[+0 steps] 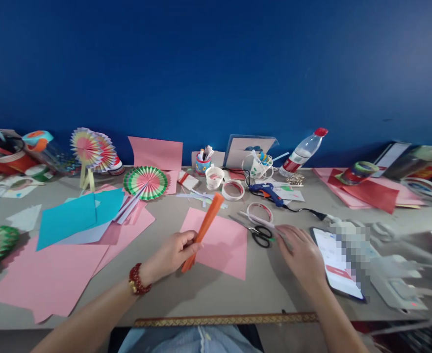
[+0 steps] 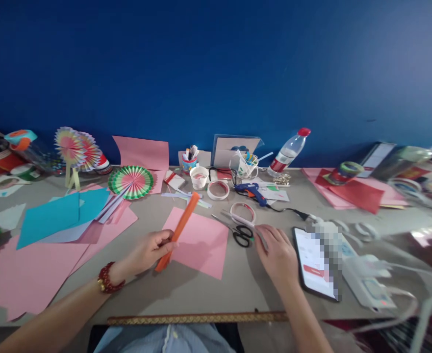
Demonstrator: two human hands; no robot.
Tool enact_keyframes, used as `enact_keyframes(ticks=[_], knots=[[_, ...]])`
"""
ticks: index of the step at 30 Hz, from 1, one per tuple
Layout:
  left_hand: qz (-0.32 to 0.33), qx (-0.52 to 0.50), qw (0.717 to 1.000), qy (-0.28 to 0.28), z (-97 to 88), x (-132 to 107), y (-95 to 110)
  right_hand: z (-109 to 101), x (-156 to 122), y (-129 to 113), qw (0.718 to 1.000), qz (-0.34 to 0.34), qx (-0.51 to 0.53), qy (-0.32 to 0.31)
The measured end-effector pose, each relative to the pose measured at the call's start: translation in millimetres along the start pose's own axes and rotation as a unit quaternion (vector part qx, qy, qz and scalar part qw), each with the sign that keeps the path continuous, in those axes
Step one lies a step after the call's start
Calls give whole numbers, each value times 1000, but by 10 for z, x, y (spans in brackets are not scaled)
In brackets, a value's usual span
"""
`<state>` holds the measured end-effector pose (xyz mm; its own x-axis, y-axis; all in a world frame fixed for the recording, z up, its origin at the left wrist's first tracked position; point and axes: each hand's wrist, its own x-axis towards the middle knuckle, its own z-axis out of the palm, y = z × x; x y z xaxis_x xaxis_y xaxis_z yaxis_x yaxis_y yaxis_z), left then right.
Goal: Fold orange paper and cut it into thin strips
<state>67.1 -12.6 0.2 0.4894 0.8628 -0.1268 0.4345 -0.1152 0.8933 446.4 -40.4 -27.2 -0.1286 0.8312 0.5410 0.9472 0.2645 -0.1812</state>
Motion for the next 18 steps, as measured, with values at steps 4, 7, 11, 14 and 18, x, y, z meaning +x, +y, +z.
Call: enact_keyframes(ticks=[4, 7, 11, 14, 18], knots=[[14, 166, 983, -76, -188, 67, 13, 73, 195, 147, 999, -25, -18, -20], [66, 224, 964, -130, -309, 166, 9, 186, 320, 172, 995, -72, -15, -63], [115, 252, 953, -124, -321, 271, 5, 272, 401, 126, 991, -107, -2, -86], [152, 258, 947, -113, -262, 271, -26, 255, 386, 74, 994, -88, -8, -58], [205, 285, 931, -100, -329, 191, -190, 204, 309, -59, 999, -31, 18, -40]])
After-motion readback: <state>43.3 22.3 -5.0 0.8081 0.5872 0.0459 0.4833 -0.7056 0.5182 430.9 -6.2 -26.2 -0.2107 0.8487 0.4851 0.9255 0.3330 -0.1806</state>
